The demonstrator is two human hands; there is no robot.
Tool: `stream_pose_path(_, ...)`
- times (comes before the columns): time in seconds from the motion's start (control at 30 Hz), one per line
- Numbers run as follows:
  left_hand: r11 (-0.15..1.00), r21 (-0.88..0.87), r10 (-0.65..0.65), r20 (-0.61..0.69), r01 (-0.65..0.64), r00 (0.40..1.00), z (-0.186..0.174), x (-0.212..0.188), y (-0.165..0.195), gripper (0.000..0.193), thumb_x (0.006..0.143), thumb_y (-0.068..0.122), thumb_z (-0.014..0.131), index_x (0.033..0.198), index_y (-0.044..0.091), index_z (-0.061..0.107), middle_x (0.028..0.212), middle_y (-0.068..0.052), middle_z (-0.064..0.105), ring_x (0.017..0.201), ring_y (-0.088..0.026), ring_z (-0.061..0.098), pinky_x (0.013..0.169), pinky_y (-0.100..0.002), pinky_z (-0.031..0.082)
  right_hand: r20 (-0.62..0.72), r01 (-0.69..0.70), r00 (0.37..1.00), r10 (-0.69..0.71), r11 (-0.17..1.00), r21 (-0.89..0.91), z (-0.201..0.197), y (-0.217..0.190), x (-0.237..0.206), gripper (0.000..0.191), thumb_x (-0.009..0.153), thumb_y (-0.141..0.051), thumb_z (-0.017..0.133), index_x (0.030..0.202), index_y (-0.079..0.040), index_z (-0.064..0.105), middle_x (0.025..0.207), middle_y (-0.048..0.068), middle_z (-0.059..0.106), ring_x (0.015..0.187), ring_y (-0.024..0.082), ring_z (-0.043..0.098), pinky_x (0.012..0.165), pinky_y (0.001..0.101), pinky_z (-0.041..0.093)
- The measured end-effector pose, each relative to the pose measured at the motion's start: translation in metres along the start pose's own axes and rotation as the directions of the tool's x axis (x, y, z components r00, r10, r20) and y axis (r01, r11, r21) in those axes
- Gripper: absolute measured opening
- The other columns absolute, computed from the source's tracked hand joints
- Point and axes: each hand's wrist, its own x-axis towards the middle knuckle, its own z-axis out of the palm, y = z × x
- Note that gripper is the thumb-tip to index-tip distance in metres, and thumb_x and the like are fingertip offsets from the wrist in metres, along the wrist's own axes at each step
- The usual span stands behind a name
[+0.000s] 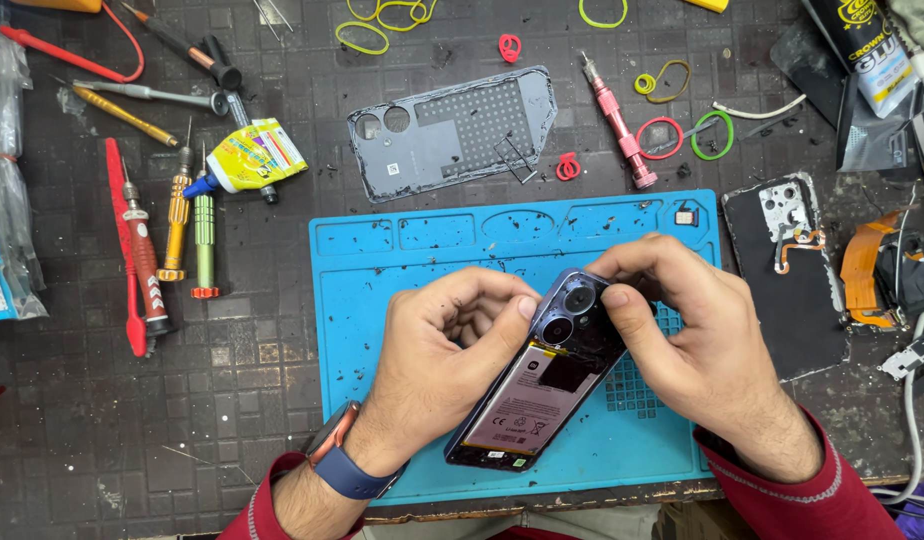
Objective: The person unscrews the back cover of a smartphone with a screwdriver, lifts off the cover, and works on the internal battery and components. They then reposition the phone, continue unscrewing internal screws, and finally align the back cover over the phone body.
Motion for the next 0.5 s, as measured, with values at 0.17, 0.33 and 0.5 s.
stream_pose_path(0.17,1.0,0.012,-0.005,-0.007,0.006,1.0,0.0,0.0,-0.004,0.016,0.099,0.017,0.068,0.1,0.002,0.074,0.075,0.005,0.071,0.065,0.003,0.057,0.056,-0.017,0.047,0.005,-0.01,1.0,0.01,1.0,0.012,0.0,0.001,-0.001,0.011,0.098,-0.005,0.061,0.107,0.002,0.064,0.093,0.007,0.074,0.085,0.012,0.074,0.075,0.0264,0.058)
stream_pose_path(0.33,0.999,-0.048,0.006,0.012,-0.005,1.0,-0.002,0.003,-0.01,0.022,0.105,0.022,0.057,0.105,0.001,0.065,0.082,-0.001,0.074,0.073,-0.003,0.065,0.063,-0.021,0.054,0.008,-0.017,1.0,0.017,1.0,0.013,0.0,0.002,-0.001,0.011,0.098,-0.005,0.062,0.107,0.001,0.064,0.092,0.006,0.073,0.084,0.012,0.073,0.075,0.0263,0.058)
stream_pose_path(0.5,0.994,-0.106,0.01,-0.003,-0.01,1.0,-0.003,0.002,-0.015,0.031,0.108,0.03,0.051,0.101,0.001,0.061,0.083,-0.004,0.071,0.074,-0.007,0.066,0.061,-0.024,0.056,0.018,-0.051,0.999,0.051,0.998,0.033,0.001,0.003,-0.002,0.011,0.098,-0.005,0.061,0.107,0.001,0.065,0.09,0.006,0.073,0.08,0.011,0.072,0.071,0.0258,0.057)
